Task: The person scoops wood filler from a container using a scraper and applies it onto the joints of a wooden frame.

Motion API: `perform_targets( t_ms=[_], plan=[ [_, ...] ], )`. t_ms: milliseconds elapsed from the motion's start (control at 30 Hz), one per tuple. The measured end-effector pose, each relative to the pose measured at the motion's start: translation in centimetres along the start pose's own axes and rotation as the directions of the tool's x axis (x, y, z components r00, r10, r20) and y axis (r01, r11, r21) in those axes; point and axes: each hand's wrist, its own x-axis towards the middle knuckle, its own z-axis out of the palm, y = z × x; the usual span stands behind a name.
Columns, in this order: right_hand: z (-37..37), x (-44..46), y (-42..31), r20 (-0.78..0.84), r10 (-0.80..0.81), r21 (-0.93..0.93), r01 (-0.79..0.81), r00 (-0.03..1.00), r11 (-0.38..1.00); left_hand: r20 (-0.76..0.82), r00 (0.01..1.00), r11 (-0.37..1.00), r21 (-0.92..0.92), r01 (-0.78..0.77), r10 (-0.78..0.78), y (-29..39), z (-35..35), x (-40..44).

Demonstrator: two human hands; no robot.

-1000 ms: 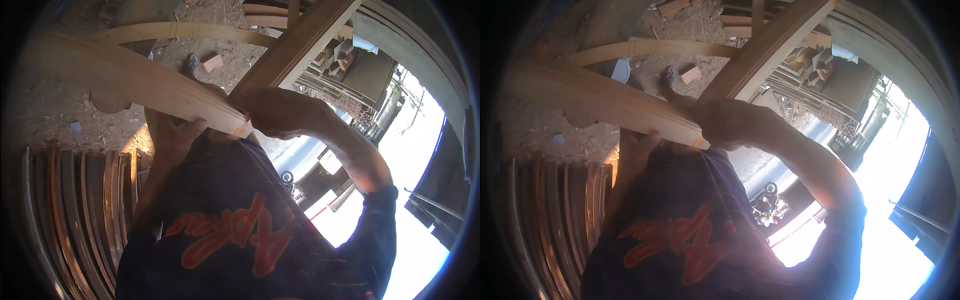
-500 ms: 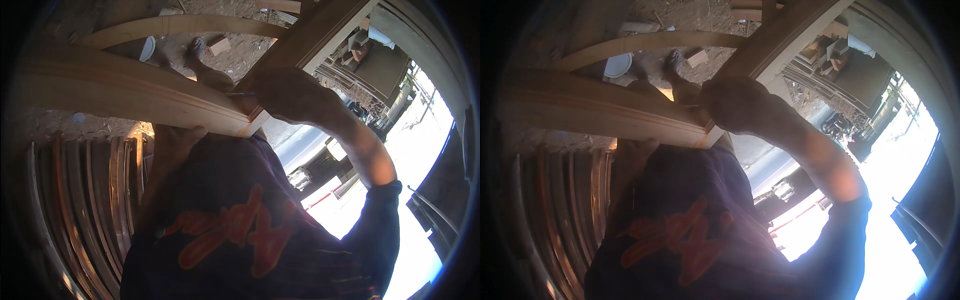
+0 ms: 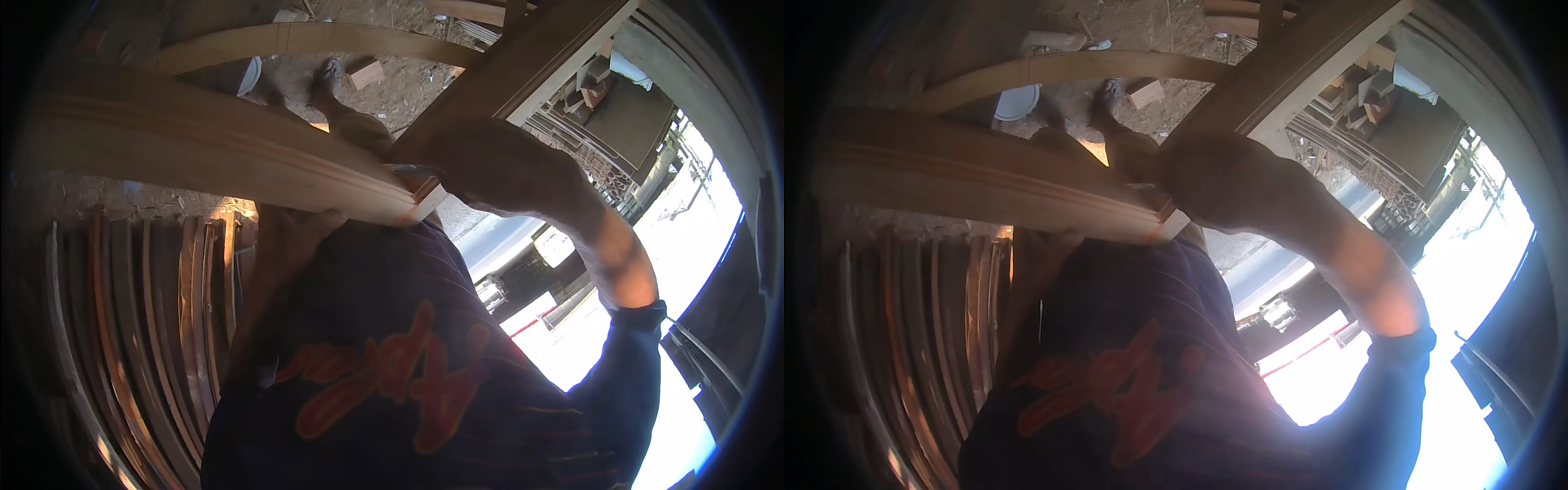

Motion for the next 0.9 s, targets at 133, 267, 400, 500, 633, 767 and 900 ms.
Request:
perform_targets(
  t_ms=[133, 267, 400, 500, 633, 767, 900],
  plan=[
    [1.0, -1.1, 0.8, -0.44, -0.417, -0.511, 0.161, 0.795, 0.845, -0.077, 0.996, 0.999, 0.039, -0.03, 0.033, 0.6, 0.0, 0.0],
    [1.2, -0.4, -0.4, -0.559, -0.294, -0.227, 0.198, 0.775, 0.954, -0.041, 0.999, 0.994, 0.105, -0.011, 0.016, -0.5, -0.4, 0.1],
    [1.4, -0.3, -2.3, -0.256, -0.009, -0.206, -0.045, 0.967, 0.977, -0.02, 1.0, 0.998, 0.06, -0.018, 0.019, 0.0, -0.2, 0.1],
    [2.3, -0.5, -1.5, -0.364, -0.1, -0.277, -0.005, 0.926, 0.961, -0.036, 0.997, 0.997, 0.041, -0.065, 0.066, 0.3, -0.2, 0.1],
    [1.6, -0.8, -1.9, -0.458, -0.248, -0.39, 0.058, 0.853, 0.919, -0.025, 0.997, 0.995, 0.073, -0.07, 0.072, -0.3, -0.5, 0.4],
    [1.1, -0.7, -0.4, -0.444, -0.291, -0.434, 0.081, 0.848, 0.897, -0.004, 1.0, 0.997, 0.083, 0.005, -0.005, 0.0, -0.5, 0.4],
    [2.4, 0.7, 0.8, -0.534, -0.273, -0.307, 0.118, 0.8, 0.944, -0.05, 0.998, 0.985, 0.17, 0.041, -0.032, -0.3, -0.4, 0.2]
  ],
)
